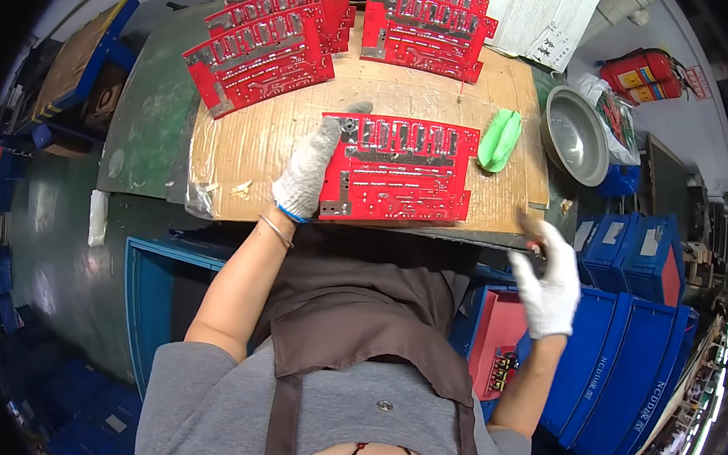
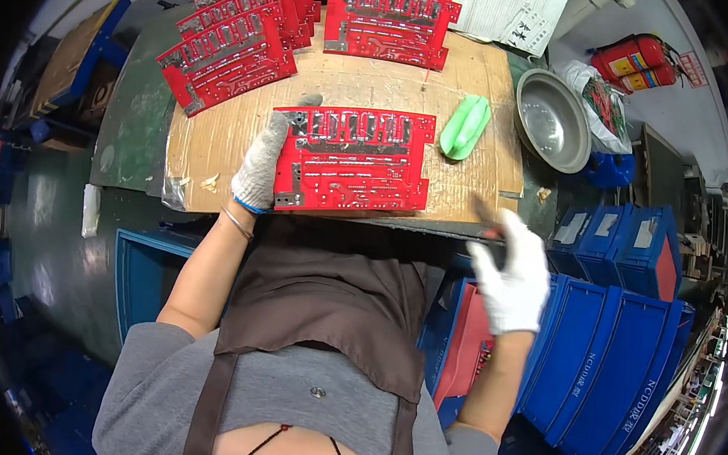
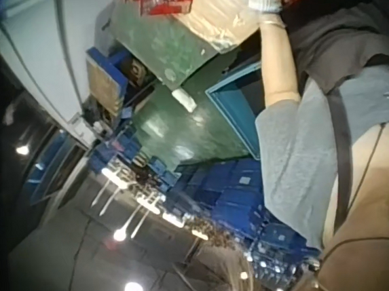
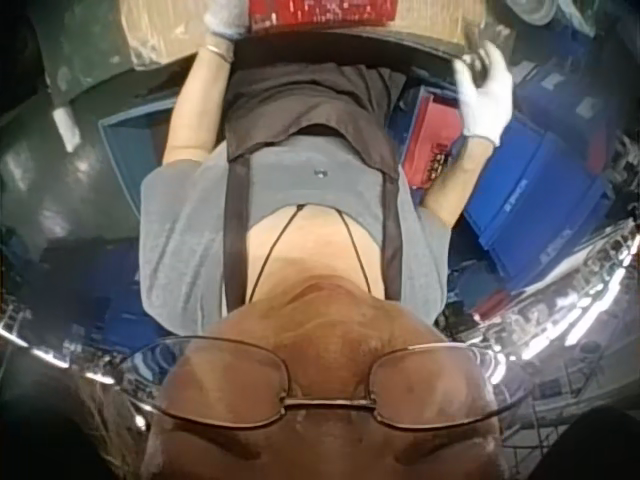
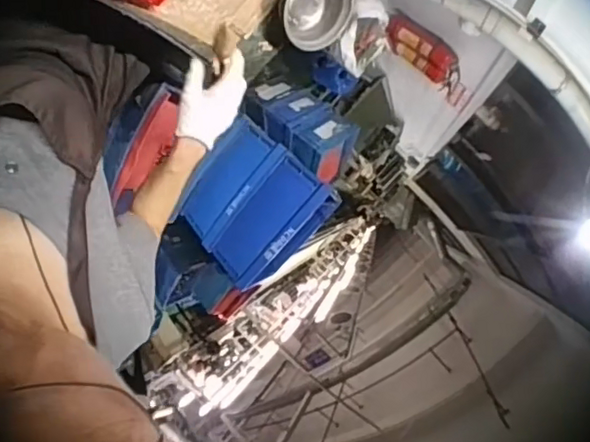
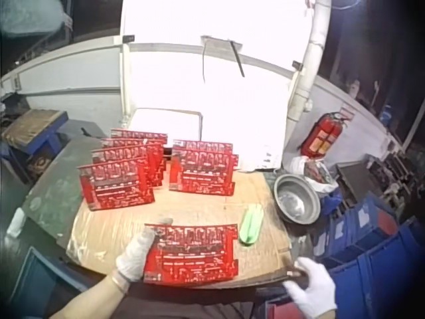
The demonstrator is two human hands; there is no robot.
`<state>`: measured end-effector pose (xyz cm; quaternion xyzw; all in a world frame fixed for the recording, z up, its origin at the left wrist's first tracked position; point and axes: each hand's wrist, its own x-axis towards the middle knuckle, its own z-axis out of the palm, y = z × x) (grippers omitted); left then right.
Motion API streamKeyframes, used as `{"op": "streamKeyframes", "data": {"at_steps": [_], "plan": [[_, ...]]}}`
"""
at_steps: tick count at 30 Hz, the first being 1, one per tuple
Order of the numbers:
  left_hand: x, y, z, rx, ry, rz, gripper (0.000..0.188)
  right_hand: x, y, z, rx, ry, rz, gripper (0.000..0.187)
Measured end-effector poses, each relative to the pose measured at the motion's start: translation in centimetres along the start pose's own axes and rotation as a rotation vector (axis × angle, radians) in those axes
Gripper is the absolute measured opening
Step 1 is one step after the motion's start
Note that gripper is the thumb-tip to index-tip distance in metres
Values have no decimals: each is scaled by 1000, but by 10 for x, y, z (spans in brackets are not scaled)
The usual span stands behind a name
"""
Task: Trimming excess material and component leads from printed circuit boards using diagonal cutters.
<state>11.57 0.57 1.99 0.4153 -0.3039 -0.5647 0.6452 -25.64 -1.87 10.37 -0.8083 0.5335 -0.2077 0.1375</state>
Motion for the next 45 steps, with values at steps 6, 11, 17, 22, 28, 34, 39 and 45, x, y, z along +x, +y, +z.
{"op": "streamKeyframes", "data": {"at_steps": [6,11,17,22,28,34,39,45], "plan": [[1,-4,0,-23,-14,-1,75,35,-93,43,-349,7,-234,62],[-17,-16,15,-193,96,47,68,39,-109,59,-351,5,-251,65],[-33,-10,25,-215,99,50,68,32,-121,68,-417,-47,-153,64],[-32,-15,21,-174,98,68,68,29,-131,70,-495,-92,-81,63],[-31,-14,19,-129,106,82,70,26,-131,80,-496,-94,-51,60],[-32,-15,16,-126,96,82,69,25,-125,84,-464,-82,-93,53],[-33,-16,16,-138,82,87,68,28,-104,80,-40,-102,-50,46],[-28,-16,25,-128,119,95,65,6,-54,54,129,6,285,42]]}}
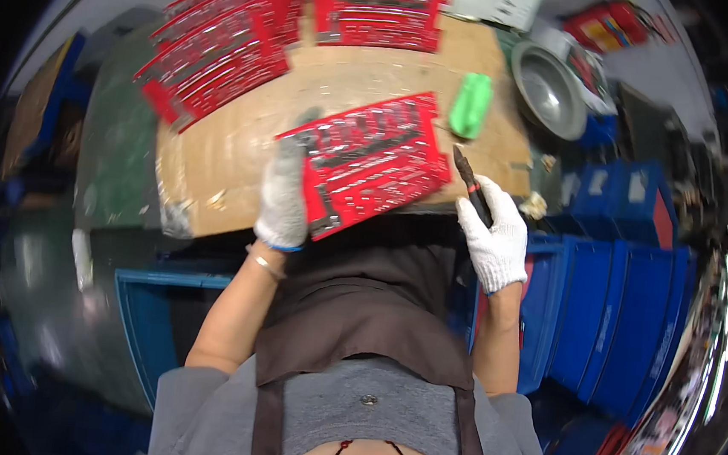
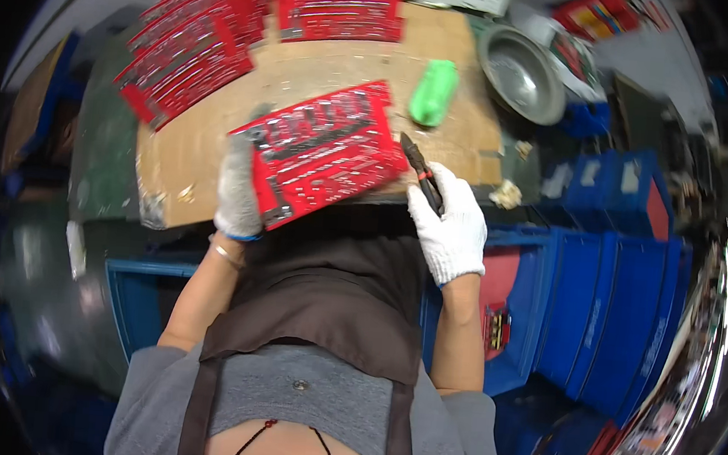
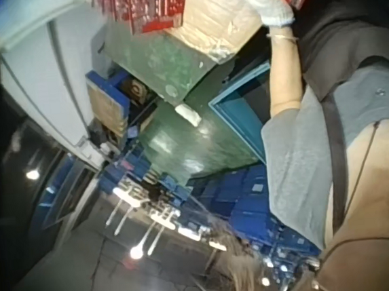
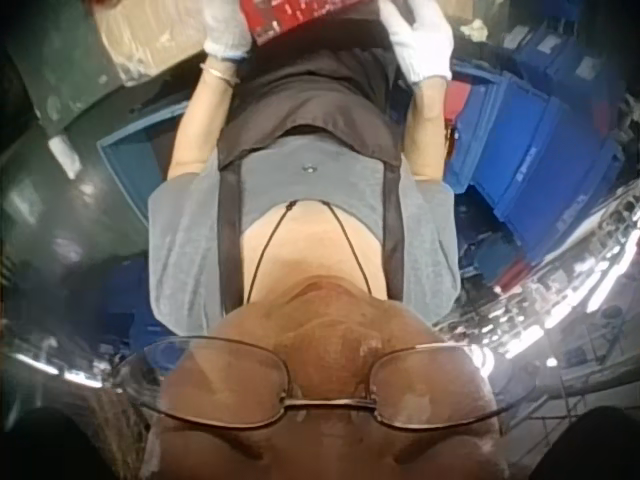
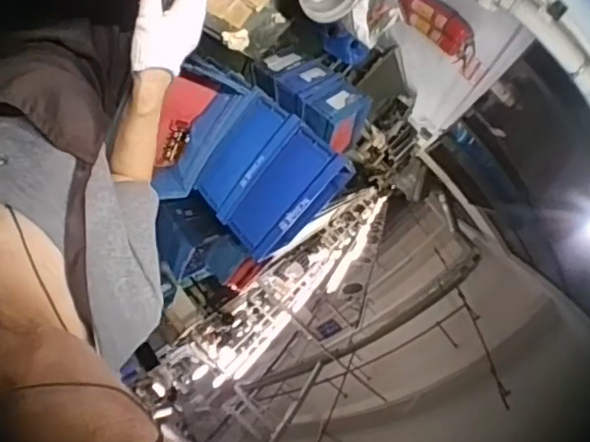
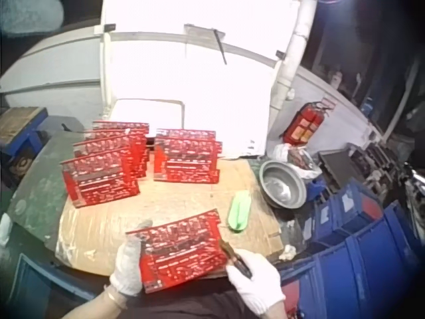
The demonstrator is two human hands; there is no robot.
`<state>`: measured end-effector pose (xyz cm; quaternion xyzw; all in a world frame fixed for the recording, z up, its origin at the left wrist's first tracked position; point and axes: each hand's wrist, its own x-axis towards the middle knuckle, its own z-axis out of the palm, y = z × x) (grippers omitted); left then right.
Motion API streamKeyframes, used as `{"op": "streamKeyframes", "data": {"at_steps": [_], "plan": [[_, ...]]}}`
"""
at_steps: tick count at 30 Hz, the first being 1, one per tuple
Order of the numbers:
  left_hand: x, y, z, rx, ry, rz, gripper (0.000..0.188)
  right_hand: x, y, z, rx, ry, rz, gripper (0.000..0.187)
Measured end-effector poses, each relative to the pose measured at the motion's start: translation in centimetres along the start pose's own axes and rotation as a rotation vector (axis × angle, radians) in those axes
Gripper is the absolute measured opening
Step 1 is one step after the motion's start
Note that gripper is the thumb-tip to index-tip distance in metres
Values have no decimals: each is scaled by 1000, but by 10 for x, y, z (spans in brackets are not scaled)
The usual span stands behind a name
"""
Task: Trimming excess material and component leads from printed circuit boards using diagonal cutters.
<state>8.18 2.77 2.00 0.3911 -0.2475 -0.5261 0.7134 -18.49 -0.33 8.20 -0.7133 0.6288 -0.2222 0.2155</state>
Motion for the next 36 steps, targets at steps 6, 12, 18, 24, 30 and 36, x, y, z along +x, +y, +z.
{"op": "streamKeyframes", "data": {"at_steps": [6,12,18,24,30,36], "plan": [[-2,9,-3,-20,42,-45,76,-36,84,-50,-291,114,317,44],[2,4,-3,15,-4,-60,77,-34,101,-63,-688,41,412,44],[-1,3,-3,9,7,-65,75,-27,90,-77,-847,-107,374,48],[2,2,1,20,2,-61,74,-32,87,-82,-857,-138,425,65],[0,7,-6,27,24,-44,74,-46,96,-67,-917,-173,472,67],[3,5,-5,7,14,-42,64,-61,72,-77,-630,-48,416,62]]}}
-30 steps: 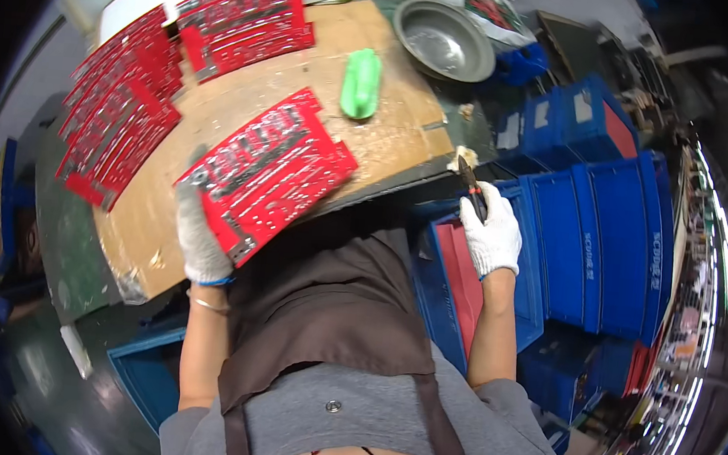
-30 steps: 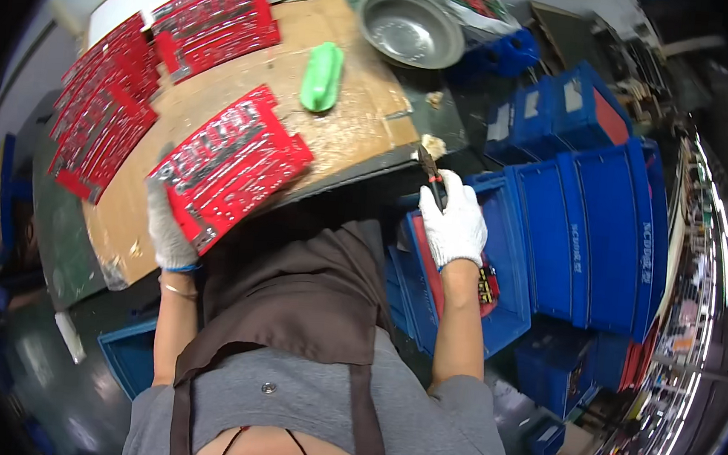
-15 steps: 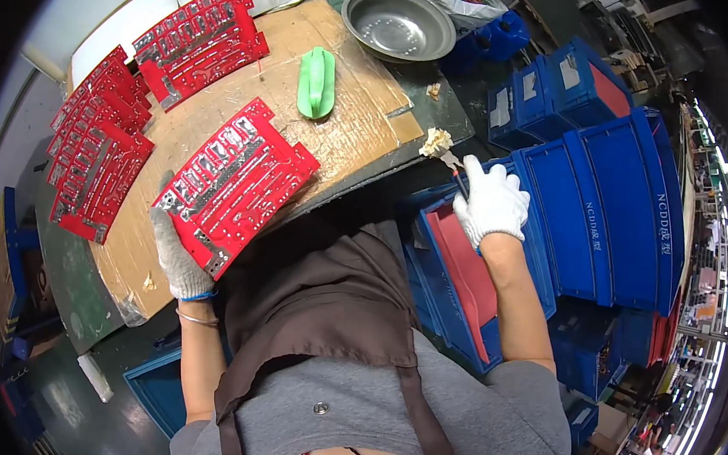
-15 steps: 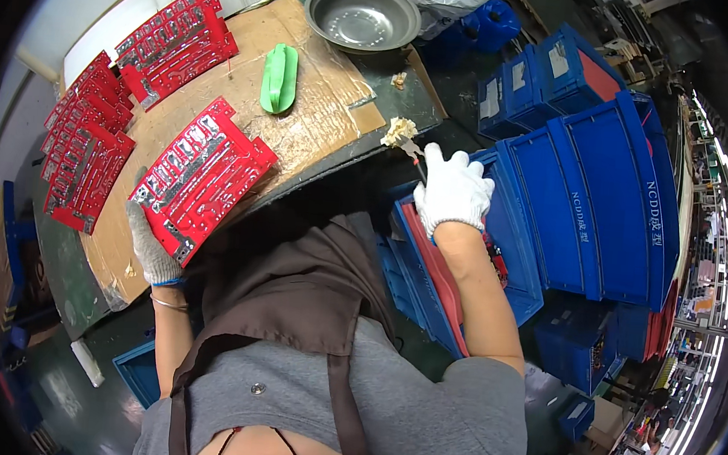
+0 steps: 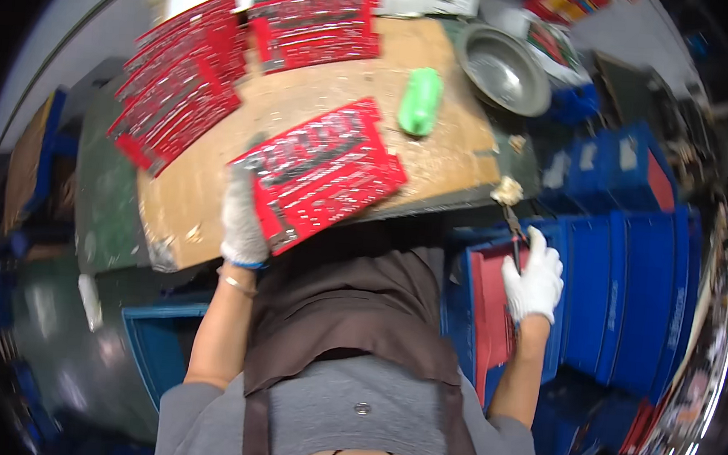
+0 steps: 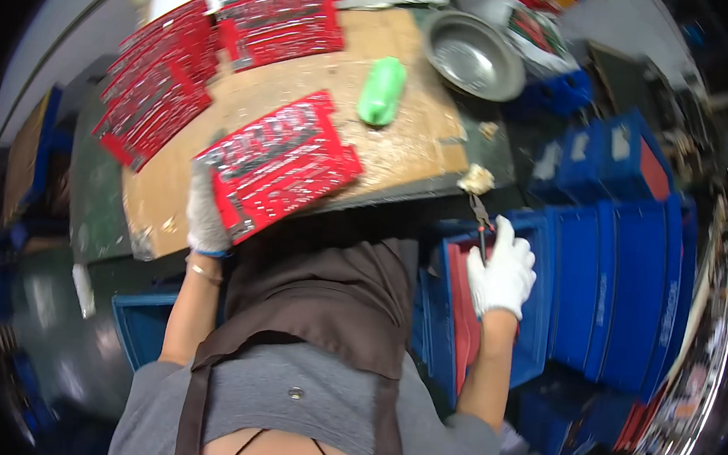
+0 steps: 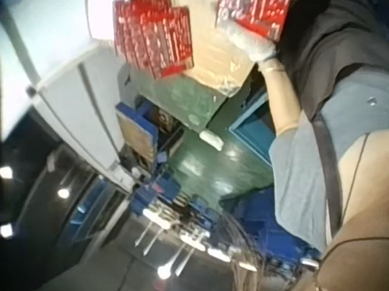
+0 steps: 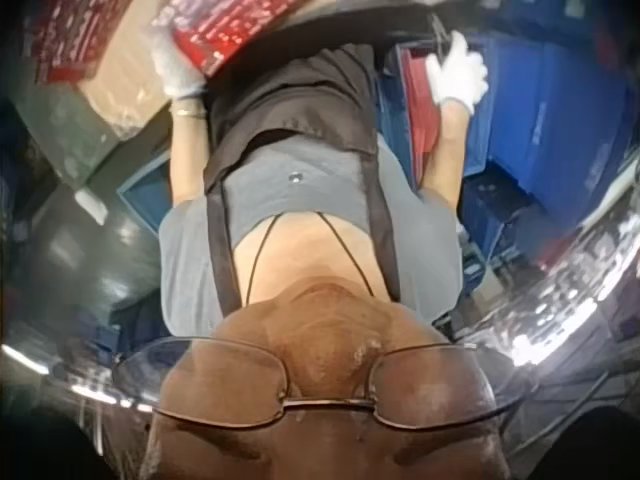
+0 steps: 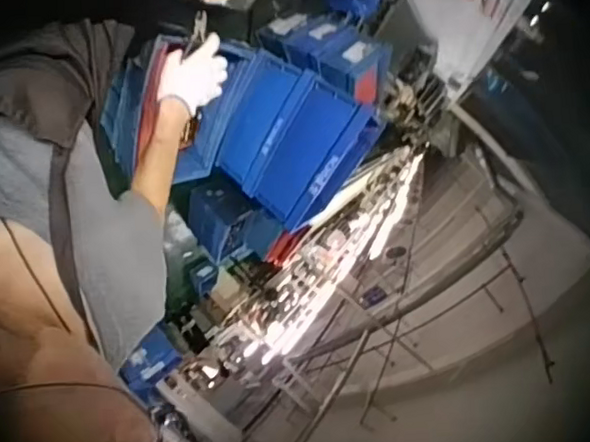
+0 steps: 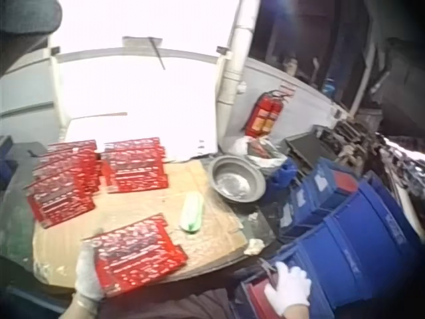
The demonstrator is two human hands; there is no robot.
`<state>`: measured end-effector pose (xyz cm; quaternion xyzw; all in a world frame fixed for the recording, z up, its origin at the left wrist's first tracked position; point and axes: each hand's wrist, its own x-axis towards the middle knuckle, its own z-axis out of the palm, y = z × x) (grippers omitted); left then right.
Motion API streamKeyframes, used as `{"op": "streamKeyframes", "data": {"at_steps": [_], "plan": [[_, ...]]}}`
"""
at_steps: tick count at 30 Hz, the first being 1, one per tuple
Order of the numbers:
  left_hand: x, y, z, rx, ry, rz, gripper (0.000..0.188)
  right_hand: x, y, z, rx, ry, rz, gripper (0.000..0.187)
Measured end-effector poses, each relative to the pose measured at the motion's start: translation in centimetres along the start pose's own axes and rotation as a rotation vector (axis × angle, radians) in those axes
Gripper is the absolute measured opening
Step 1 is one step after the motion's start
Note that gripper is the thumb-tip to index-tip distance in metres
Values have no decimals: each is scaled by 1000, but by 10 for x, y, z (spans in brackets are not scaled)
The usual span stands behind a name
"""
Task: Trimming excess material and component leads from printed circuit boards using diagonal cutters.
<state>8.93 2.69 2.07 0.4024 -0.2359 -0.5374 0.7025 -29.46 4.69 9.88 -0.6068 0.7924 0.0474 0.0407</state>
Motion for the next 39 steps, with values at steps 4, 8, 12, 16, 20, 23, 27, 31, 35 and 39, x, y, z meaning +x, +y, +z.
{"op": "streamKeyframes", "data": {"at_steps": [4,8,12,16,20,23,27,31,35,39], "plan": [[-3,3,5,-16,-54,-29,72,14,-46,-7,386,227,-607,59],[-2,0,-7,92,-48,0,92,31,-123,-10,249,329,-845,58],[-3,5,-4,0,-72,-8,79,46,-157,-7,173,363,-939,62],[-2,6,-3,19,-73,-16,82,56,-164,-10,118,382,-998,63],[-2,7,-5,39,-66,-34,83,67,-164,2,286,204,-975,53],[-1,4,-7,118,-76,31,83,78,-161,11,626,82,-820,40],[0,2,-9,172,-67,66,83,55,-169,-14,420,272,-958,52],[0,4,-9,30,-122,-9,83,37,-185,-23,270,335,-1114,63],[-1,5,-6,-67,-135,-49,89,36,-197,-22,207,360,-1152,65],[-2,3,-7,-91,-155,-25,83,35,-202,-25,107,370,-1162,64]]}}
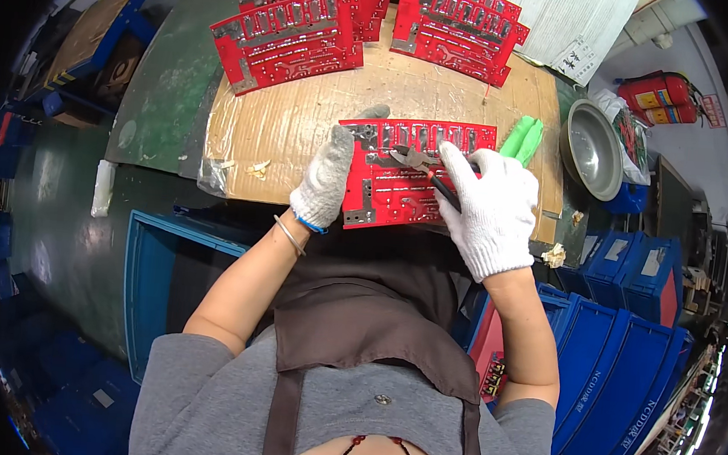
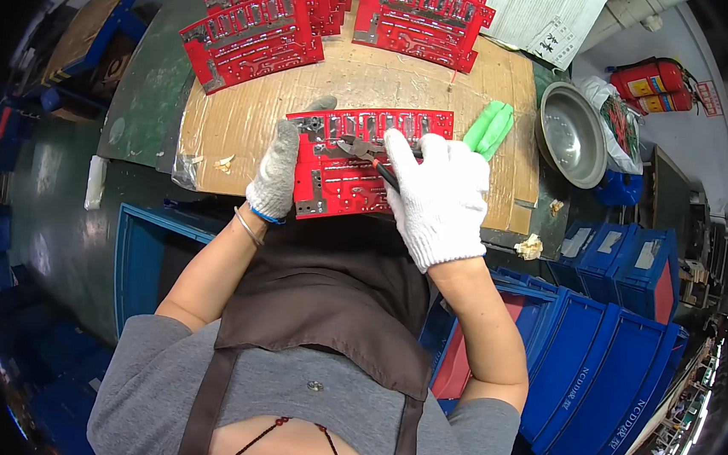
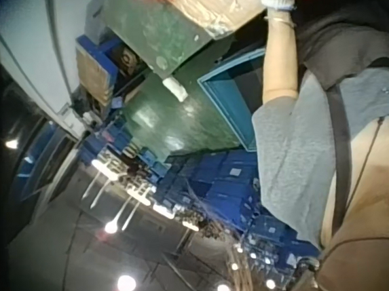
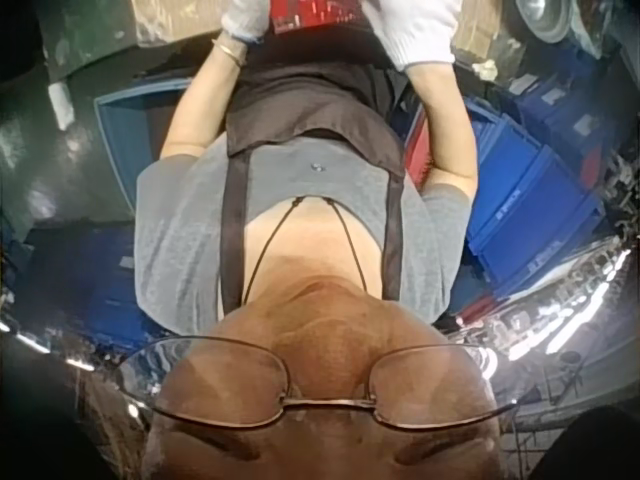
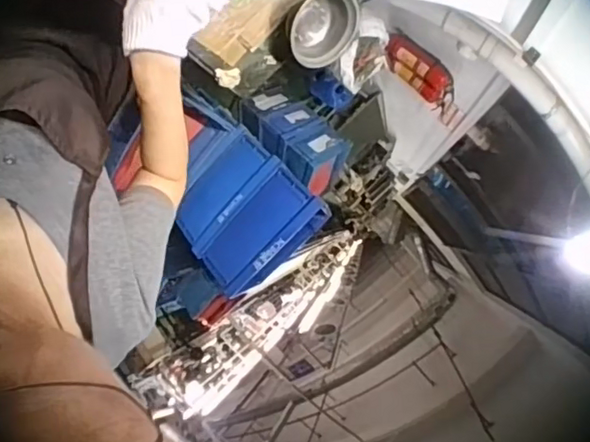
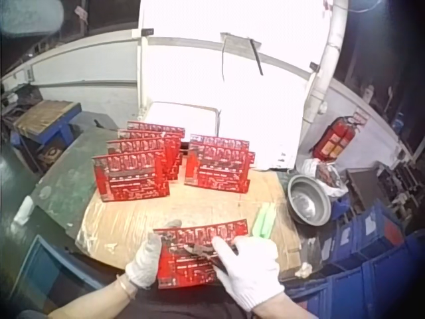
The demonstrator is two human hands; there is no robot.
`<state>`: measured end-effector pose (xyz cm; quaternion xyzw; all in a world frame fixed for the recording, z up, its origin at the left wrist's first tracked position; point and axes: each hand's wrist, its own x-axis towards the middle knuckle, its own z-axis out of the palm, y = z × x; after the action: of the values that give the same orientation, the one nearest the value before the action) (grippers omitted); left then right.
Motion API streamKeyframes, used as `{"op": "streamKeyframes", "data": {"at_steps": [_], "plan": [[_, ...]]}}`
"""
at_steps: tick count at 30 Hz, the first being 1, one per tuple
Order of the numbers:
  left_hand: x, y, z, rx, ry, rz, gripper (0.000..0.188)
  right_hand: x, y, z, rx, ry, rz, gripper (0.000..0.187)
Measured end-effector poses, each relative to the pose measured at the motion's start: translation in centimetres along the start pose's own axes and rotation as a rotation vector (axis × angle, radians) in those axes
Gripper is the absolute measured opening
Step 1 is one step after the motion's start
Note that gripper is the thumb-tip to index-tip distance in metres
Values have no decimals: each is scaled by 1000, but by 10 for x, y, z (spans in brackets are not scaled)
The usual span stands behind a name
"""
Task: Trimming excess material and component leads from printed circuit boards using diagonal cutters.
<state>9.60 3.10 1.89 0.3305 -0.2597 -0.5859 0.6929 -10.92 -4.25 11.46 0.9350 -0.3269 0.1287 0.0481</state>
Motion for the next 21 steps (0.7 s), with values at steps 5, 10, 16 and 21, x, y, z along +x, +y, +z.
{"op": "streamKeyframes", "data": {"at_steps": [5,10,16,21], "plan": [[1,-1,-5,22,-19,5,80,13,12,-4,-65,-110,-73,55],[5,-7,-11,84,-12,36,78,12,33,20,341,-63,100,44],[2,-1,-3,29,-6,-9,82,7,14,-4,36,-52,24,54],[1,2,1,47,15,-14,83,8,7,-1,-26,34,-77,62]]}}
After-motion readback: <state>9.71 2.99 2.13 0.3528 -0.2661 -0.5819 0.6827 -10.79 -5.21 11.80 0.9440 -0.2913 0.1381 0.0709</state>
